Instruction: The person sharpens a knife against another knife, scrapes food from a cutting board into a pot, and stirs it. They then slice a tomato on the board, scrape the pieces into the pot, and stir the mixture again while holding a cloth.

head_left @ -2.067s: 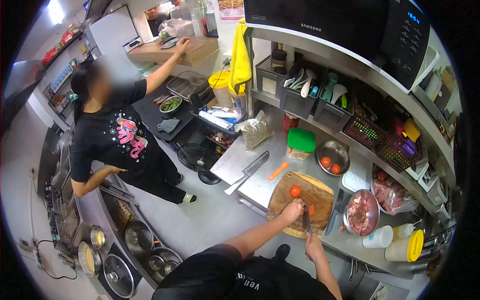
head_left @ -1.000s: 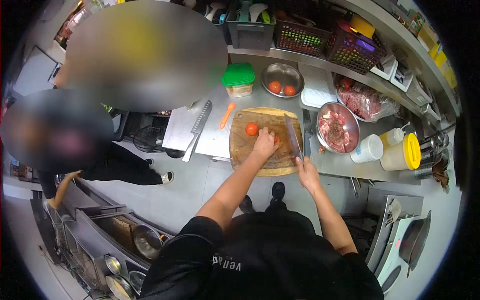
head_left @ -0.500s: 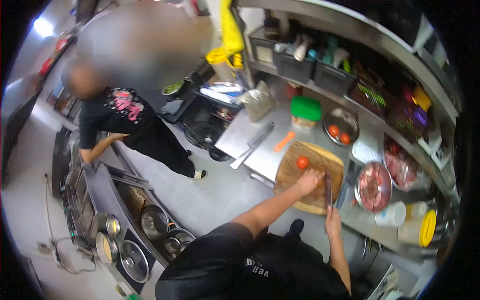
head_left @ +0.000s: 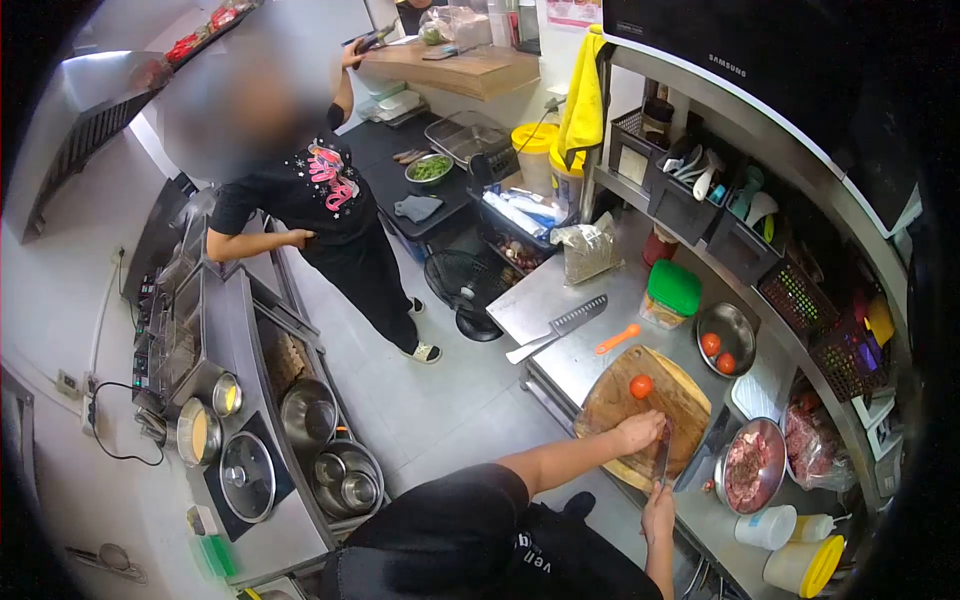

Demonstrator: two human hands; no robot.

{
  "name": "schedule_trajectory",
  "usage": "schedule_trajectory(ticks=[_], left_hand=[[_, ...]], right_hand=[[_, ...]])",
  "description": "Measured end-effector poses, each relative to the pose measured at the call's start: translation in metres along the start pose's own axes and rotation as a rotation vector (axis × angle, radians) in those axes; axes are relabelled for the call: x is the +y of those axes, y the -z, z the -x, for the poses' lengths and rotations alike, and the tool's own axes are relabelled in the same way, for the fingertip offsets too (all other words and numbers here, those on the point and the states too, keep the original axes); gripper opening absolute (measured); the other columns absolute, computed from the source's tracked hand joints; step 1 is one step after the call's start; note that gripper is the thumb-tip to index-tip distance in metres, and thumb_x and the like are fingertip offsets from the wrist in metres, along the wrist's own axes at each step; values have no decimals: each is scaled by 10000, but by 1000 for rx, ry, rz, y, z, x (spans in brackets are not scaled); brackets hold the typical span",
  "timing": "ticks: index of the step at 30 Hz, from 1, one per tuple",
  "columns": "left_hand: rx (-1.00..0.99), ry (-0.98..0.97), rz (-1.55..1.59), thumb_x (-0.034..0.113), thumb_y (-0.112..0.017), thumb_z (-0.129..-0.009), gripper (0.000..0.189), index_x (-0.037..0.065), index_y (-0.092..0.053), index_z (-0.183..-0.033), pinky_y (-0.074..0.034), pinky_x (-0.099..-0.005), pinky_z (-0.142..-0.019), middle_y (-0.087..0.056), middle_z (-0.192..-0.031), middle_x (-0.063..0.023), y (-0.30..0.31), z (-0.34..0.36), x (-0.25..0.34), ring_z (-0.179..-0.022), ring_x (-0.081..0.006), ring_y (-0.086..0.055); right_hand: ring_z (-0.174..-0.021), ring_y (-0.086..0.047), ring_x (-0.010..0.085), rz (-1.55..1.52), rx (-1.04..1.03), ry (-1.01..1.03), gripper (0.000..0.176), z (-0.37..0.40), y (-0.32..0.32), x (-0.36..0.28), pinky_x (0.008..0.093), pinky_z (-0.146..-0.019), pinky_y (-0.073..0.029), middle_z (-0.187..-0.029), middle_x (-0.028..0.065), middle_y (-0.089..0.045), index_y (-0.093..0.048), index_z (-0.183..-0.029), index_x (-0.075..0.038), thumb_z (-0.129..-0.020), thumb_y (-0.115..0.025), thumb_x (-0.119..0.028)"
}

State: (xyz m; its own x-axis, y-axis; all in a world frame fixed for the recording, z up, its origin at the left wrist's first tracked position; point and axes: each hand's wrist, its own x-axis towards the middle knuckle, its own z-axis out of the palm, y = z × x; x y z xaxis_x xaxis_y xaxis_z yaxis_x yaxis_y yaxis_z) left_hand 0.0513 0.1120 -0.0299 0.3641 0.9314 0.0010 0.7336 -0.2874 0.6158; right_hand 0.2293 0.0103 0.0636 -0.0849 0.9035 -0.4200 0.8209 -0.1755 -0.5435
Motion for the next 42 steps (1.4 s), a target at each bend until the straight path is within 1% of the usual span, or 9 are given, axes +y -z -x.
schedule_trajectory(ticks=[4,6,8,15,19,21,25,32,42], left_hand=[[132,-19,134,194,-325,-904,422,-43,-520,-1195,-370,-370,-1030,-507,-1183,-182,-6,6,0,-1144,-332,-473],[50,-30,-48,189,-359,-910,412,-47,-507,-1214,-377,-369,-1031,-498,-1213,-193,5,9,5,-1170,-330,-467],[122,-55,-96,180,-389,-906,414,-52,-496,-1231,-383,-370,-1028,-492,-1233,-199,-17,7,-9,-1179,-331,-464],[326,-66,-71,147,-476,-871,440,-85,-477,-1245,-398,-367,-1026,-479,-1284,-183,-24,16,-20,-1215,-337,-441],[277,-30,-32,114,-438,-881,382,-77,-491,-1208,-429,-384,-973,-516,-1166,-173,-11,19,-9,-1129,-348,-472],[241,-64,3,100,-410,-883,313,-61,-520,-1129,-447,-403,-915,-516,-1053,-171,-6,21,-4,-1028,-347,-492],[251,32,286,174,-428,-878,247,-12,-500,-1024,-450,-451,-872,-507,-999,-220,-4,23,-2,-1011,-385,-510],[367,-112,-129,102,-452,-853,255,-16,-538,-1062,-493,-383,-814,-517,-984,-185,-17,10,-17,-957,-325,-529],[309,-58,65,149,-430,-862,309,-27,-580,-1069,-420,-407,-982,-560,-1130,-198,-12,18,-10,-1113,-342,-498]], right_hand=[[-417,-559,349,46,72,132,399,-52,-38,39,388,-300,-411,-663,236,-574,-468,-981,30,-1012,-335,-344],[-433,-567,364,172,335,515,418,-86,-55,64,384,-292,-418,-708,258,-588,-466,-986,38,-1011,-329,-356],[-462,-586,368,-40,-3,-2,433,-50,-17,-9,391,-309,-446,-773,278,-600,-479,-1006,42,-1010,-327,-363],[-450,-571,346,79,83,210,429,-6,7,1,407,-304,-452,-685,238,-576,-475,-982,47,-1010,-336,-358],[-452,-574,337,35,-53,14,425,1,-2,5,400,-306,-453,-697,233,-581,-478,-994,49,-1010,-339,-351],[-335,-472,247,-13,-27,36,402,0,-11,13,361,-300,-390,-504,111,-449,-459,-1034,2,-1014,-325,-377],[-446,-573,334,-28,-95,-69,447,-4,-10,2,393,-306,-444,-727,239,-594,-479,-1007,55,-1004,-352,-373],[-354,-498,281,-24,-42,-3,412,-48,-31,7,389,-303,-392,-621,186,-525,-447,-1011,26,-1013,-338,-371],[-390,-548,310,-41,3,21,462,-55,-28,-3,408,-327,-403,-612,224,-557,-494,-990,52,-1005,-346,-385]])
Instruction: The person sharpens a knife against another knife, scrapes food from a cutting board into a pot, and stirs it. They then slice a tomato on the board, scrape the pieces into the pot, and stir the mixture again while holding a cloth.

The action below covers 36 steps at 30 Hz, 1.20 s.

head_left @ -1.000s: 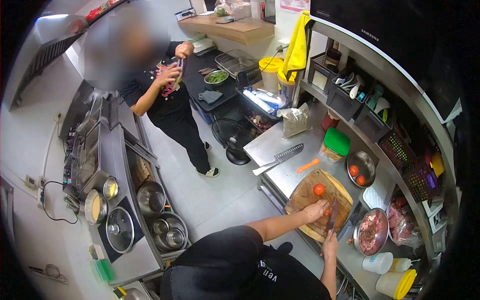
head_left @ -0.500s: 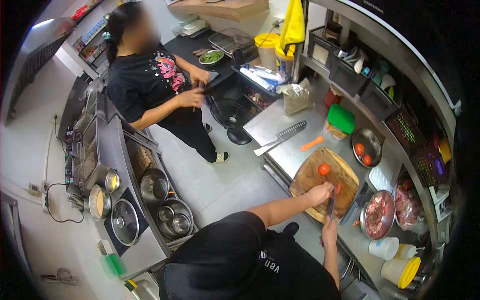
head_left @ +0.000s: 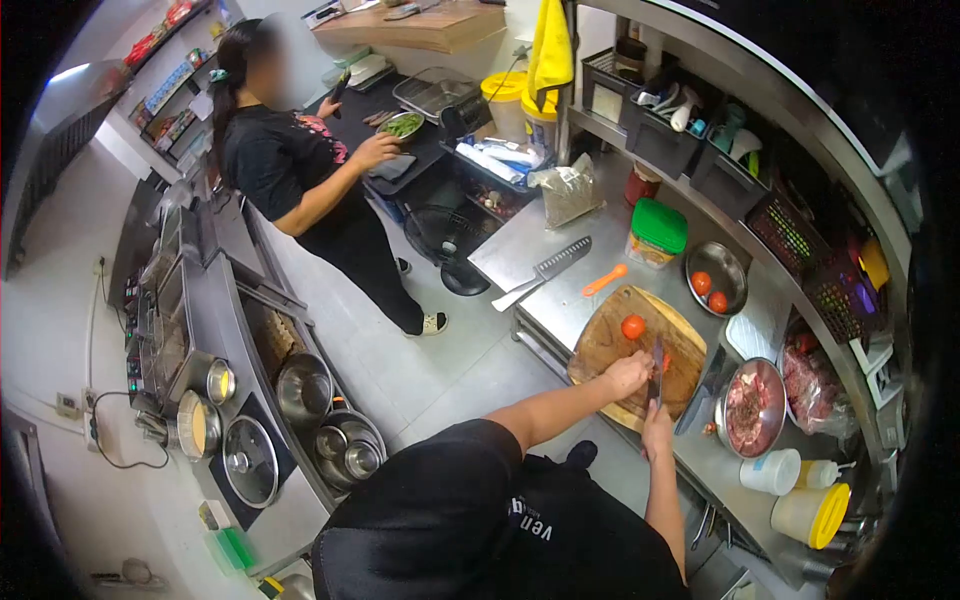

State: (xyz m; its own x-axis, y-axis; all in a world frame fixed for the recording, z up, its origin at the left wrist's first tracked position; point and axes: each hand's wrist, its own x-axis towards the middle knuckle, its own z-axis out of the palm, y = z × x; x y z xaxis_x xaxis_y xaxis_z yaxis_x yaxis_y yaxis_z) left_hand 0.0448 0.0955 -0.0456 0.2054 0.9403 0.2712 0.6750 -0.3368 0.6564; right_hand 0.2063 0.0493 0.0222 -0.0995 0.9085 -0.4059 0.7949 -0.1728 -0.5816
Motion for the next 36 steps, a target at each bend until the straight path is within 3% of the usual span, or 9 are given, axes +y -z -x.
schedule_trajectory(ticks=[4,14,16,19,22,29,31,34,36], left_hand=[[23,-291,126,86,-539,-788,217,-8,-616,-968,-425,-435,-956,-607,-969,-183,-28,-8,-38,-1039,-352,-554],[104,-66,-73,58,-648,-783,354,-46,-598,-1117,-466,-414,-899,-602,-1103,-199,17,2,-1,-1012,-363,-562],[83,-76,-71,55,-653,-778,356,-44,-603,-1116,-469,-408,-884,-602,-1099,-197,15,2,-2,-1009,-360,-559],[14,-85,-104,88,-607,-822,313,-39,-610,-1108,-470,-395,-884,-596,-1117,-202,14,2,-3,-1023,-359,-552],[-18,-26,-44,122,-534,-870,291,-44,-615,-1094,-468,-393,-896,-586,-1141,-212,16,2,-1,-1041,-361,-548],[12,-73,-106,133,-523,-860,348,-82,-584,-1127,-448,-407,-941,-566,-1184,-232,17,1,-3,-1094,-383,-531],[99,-27,-14,66,-605,-805,356,-34,-578,-1145,-457,-424,-917,-577,-1127,-209,19,4,-1,-1065,-370,-543],[97,36,44,17,-674,-735,394,-27,-589,-1117,-459,-423,-909,-588,-1102,-212,27,7,2,-1032,-372,-556],[66,-47,-37,26,-607,-784,382,-58,-574,-1155,-468,-404,-925,-596,-1131,-226,21,9,-6,-1067,-375,-562]], right_hand=[[-430,-549,297,0,175,236,470,-41,-18,81,405,-382,-415,-695,222,-585,-514,-1028,18,-999,-359,-425],[-488,-599,369,154,19,66,475,49,16,20,412,-350,-490,-751,279,-607,-485,-1054,36,-1001,-323,-408],[-943,-577,498,95,-78,-96,453,59,22,0,542,-841,-440,-951,334,-614,-521,-1100,40,-992,-352,-366],[-940,-579,494,5,-137,-252,446,67,32,-30,539,-845,-444,-950,331,-616,-545,-1065,35,-990,-364,-366],[-480,-602,347,132,7,13,483,13,-29,36,406,-339,-474,-758,272,-613,-490,-1030,58,-999,-349,-403],[-439,-578,341,115,7,83,497,-3,3,11,393,-347,-461,-683,251,-599,-497,-1038,62,-998,-348,-410],[-946,-584,484,13,49,-3,490,17,11,6,524,-856,-438,-944,339,-611,-559,-1004,64,-987,-366,-386],[-920,-591,487,59,-67,-96,508,49,27,-15,519,-843,-446,-946,333,-614,-558,-1045,76,-982,-372,-393],[-400,-553,295,201,167,374,457,27,-14,56,417,-350,-427,-620,203,-579,-468,-1123,49,-1000,-357,-377]])
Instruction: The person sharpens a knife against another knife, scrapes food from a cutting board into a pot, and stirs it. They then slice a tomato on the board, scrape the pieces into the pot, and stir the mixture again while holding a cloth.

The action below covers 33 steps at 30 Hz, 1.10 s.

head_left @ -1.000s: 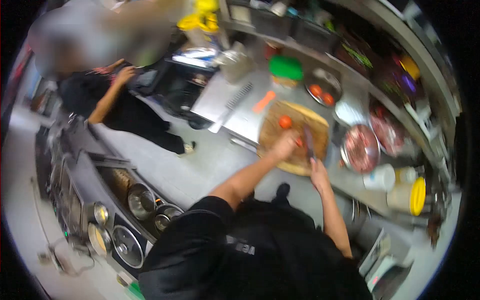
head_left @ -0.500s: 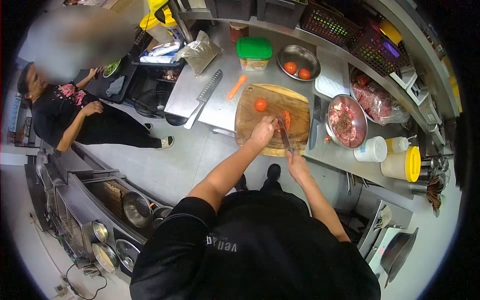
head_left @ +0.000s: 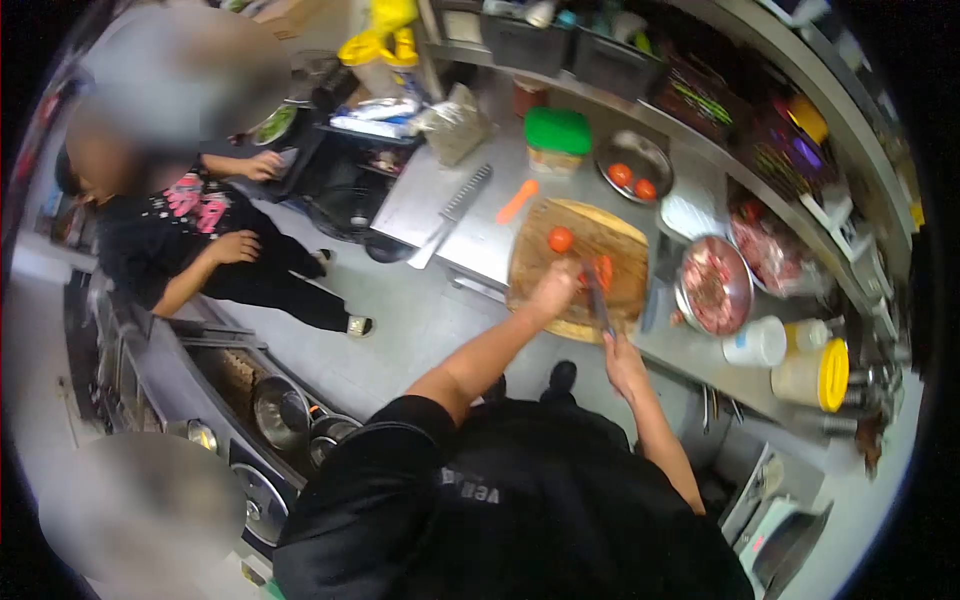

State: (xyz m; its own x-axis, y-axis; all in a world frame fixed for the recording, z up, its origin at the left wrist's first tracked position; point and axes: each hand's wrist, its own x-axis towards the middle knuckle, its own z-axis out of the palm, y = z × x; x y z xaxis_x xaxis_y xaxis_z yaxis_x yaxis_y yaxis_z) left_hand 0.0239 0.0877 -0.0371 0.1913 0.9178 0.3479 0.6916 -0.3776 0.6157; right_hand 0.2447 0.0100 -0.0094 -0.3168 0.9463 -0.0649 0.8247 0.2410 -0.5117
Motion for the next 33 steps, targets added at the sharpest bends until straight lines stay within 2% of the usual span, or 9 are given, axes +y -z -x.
schedule_trajectory(ticks=[2,4,6,9,11,21,28,31,33], left_hand=[[27,-74,-48,57,-572,-817,327,-51,-587,-1125,-483,-403,-895,-608,-1099,-212,-30,1,-26,-1025,-348,-579],[-13,97,33,65,-543,-827,296,-46,-601,-1096,-489,-401,-879,-612,-1082,-197,-14,0,-4,-1012,-334,-580],[0,-12,-86,50,-530,-818,285,-48,-603,-1077,-490,-394,-867,-604,-1075,-198,-16,-1,-8,-992,-342,-571],[38,20,-134,92,-488,-852,223,-48,-608,-978,-476,-396,-843,-607,-1009,-200,-17,0,-3,-952,-333,-563],[97,-36,-96,87,-464,-873,219,-55,-613,-946,-472,-396,-843,-599,-999,-210,-14,-3,-3,-946,-338,-561],[-166,33,-130,82,-457,-842,208,-59,-609,-851,-471,-389,-863,-583,-973,-198,-8,-8,3,-964,-333,-551],[-15,32,-14,86,-496,-813,179,-54,-608,-819,-487,-403,-825,-592,-928,-209,-8,-9,3,-940,-317,-569],[-14,43,-15,65,-554,-766,111,-22,-620,-791,-508,-430,-702,-609,-794,-183,5,-19,1,-760,-339,-603],[10,92,-23,76,-574,-744,82,32,-638,-770,-501,-427,-636,-623,-738,-154,17,-21,-12,-701,-310,-620]], right_hand=[[-670,-632,420,-238,-260,-449,473,5,55,-75,475,-535,-518,-875,289,-638,-500,-1215,15,-989,-366,-379],[-535,-609,362,-252,-297,-478,451,4,57,-82,428,-390,-476,-791,257,-632,-480,-1247,-20,-996,-359,-375],[-445,-570,334,-245,-283,-457,465,3,51,-75,413,-350,-449,-721,237,-607,-488,-1201,14,-999,-355,-383],[-416,-554,314,-239,-279,-425,452,4,43,-65,409,-342,-445,-672,221,-585,-487,-1136,41,-1002,-359,-371],[-357,-510,251,-276,-314,-429,416,2,47,-71,377,-314,-419,-523,125,-495,-449,-1007,34,-1011,-332,-366],[-337,-511,255,-310,-250,-427,403,-35,7,-58,383,-303,-411,-502,140,-496,-449,-915,25,-1012,-344,-352],[-315,-500,246,-261,-203,-383,415,-33,20,-56,364,-282,-394,-510,140,-503,-461,-904,14,-1010,-347,-371],[-474,-591,333,-280,-255,-419,427,-41,19,-44,428,-427,-479,-626,203,-575,-489,-941,26,-1009,-352,-373],[-725,-619,425,-140,165,73,445,-33,-2,-5,490,-663,-497,-798,260,-622,-512,-974,35,-1006,-360,-381]])
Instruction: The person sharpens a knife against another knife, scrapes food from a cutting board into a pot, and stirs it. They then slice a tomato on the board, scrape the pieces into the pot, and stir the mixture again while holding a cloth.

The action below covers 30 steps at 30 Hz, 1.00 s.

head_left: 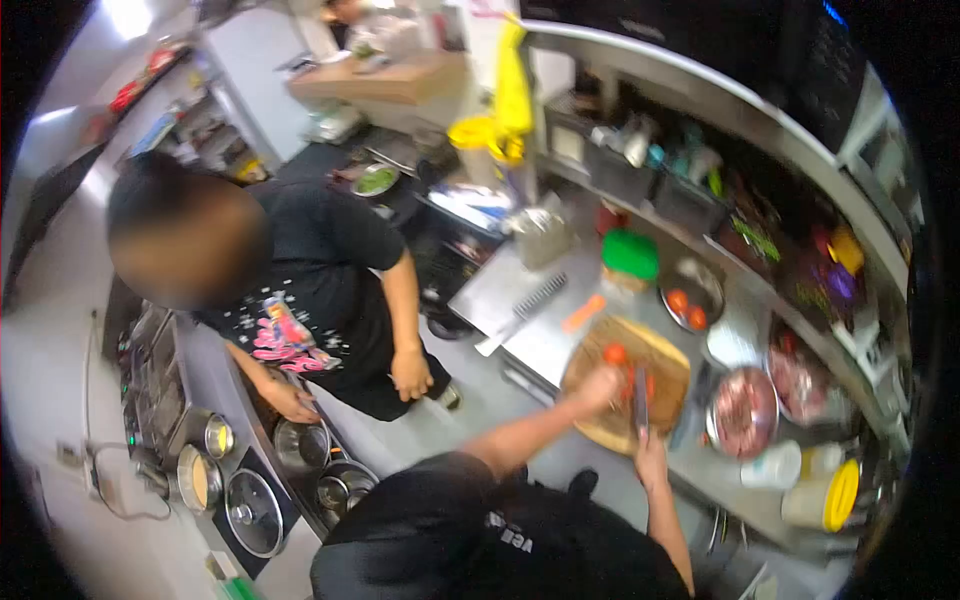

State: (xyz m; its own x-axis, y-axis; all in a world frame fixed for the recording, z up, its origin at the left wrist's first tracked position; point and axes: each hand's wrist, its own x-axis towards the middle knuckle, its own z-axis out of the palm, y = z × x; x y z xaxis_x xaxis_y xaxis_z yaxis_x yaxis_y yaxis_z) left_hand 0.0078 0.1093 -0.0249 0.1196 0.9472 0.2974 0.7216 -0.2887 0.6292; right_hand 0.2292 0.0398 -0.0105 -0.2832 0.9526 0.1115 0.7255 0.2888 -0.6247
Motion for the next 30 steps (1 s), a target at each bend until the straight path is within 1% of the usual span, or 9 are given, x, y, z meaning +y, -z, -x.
schedule_trajectory(ticks=[1,3,5,10,13,16,23,26,30], left_hand=[[-53,-21,-105,90,-575,-739,81,66,-648,-764,-494,-418,-616,-636,-722,-132,3,-3,-13,-699,-276,-633],[132,-136,-602,104,-557,-802,100,46,-627,-763,-469,-428,-579,-618,-689,-161,-19,-1,-64,-641,-324,-608],[352,150,170,111,-578,-836,178,-16,-624,-720,-471,-450,-554,-594,-679,-228,41,-19,-27,-609,-374,-598],[206,110,5,58,-630,-780,161,13,-693,-922,-506,-414,-777,-664,-874,-203,58,-35,-41,-818,-360,-639],[-17,192,29,52,-662,-734,312,44,-669,-1046,-449,-430,-935,-655,-1035,-178,46,-42,-40,-1000,-336,-615],[-223,-67,-158,101,-707,-723,522,96,-584,-1230,-356,-415,-1040,-594,-1217,-124,37,-50,-32,-1149,-305,-535],[-320,54,-208,149,-720,-749,547,113,-555,-1269,-397,-415,-1002,-553,-1226,-142,35,-37,-5,-1130,-324,-535],[-321,112,-162,164,-723,-755,539,109,-558,-1264,-436,-422,-956,-537,-1185,-165,26,-23,6,-1103,-352,-534],[-280,40,-136,173,-716,-766,520,96,-564,-1257,-467,-435,-906,-540,-1110,-188,25,-20,21,-1052,-378,-544]], right_hand=[[-915,-569,474,-31,-195,-253,449,2,31,-31,508,-831,-438,-944,289,-617,-527,-1039,34,-1003,-366,-383],[-898,-587,462,-120,-315,-352,492,11,48,-37,507,-790,-449,-933,302,-614,-547,-1058,12,-992,-357,-437],[-1058,-537,466,-22,-359,-327,522,16,62,-55,477,-907,-421,-1100,324,-574,-548,-1156,18,-991,-343,-433],[-1044,-554,457,-12,-577,-407,554,19,33,-43,490,-906,-423,-1085,330,-579,-544,-1147,23,-980,-343,-466],[-982,-579,459,67,-540,-346,559,10,37,-41,506,-867,-438,-1019,315,-606,-552,-1097,31,-978,-341,-472],[-877,-599,459,116,-413,-303,540,-1,33,2,517,-792,-453,-931,299,-620,-549,-996,33,-980,-352,-469],[-617,-619,431,50,-347,-416,487,-17,48,-16,505,-626,-488,-739,299,-610,-503,-984,33,-994,-350,-429],[-879,-583,505,-12,-273,-443,460,-7,33,-32,547,-790,-445,-889,346,-607,-508,-1018,64,-988,-363,-371],[-867,-584,507,-24,-348,-496,407,-7,41,-55,560,-766,-444,-925,351,-596,-498,-1037,65,-986,-381,-322]])
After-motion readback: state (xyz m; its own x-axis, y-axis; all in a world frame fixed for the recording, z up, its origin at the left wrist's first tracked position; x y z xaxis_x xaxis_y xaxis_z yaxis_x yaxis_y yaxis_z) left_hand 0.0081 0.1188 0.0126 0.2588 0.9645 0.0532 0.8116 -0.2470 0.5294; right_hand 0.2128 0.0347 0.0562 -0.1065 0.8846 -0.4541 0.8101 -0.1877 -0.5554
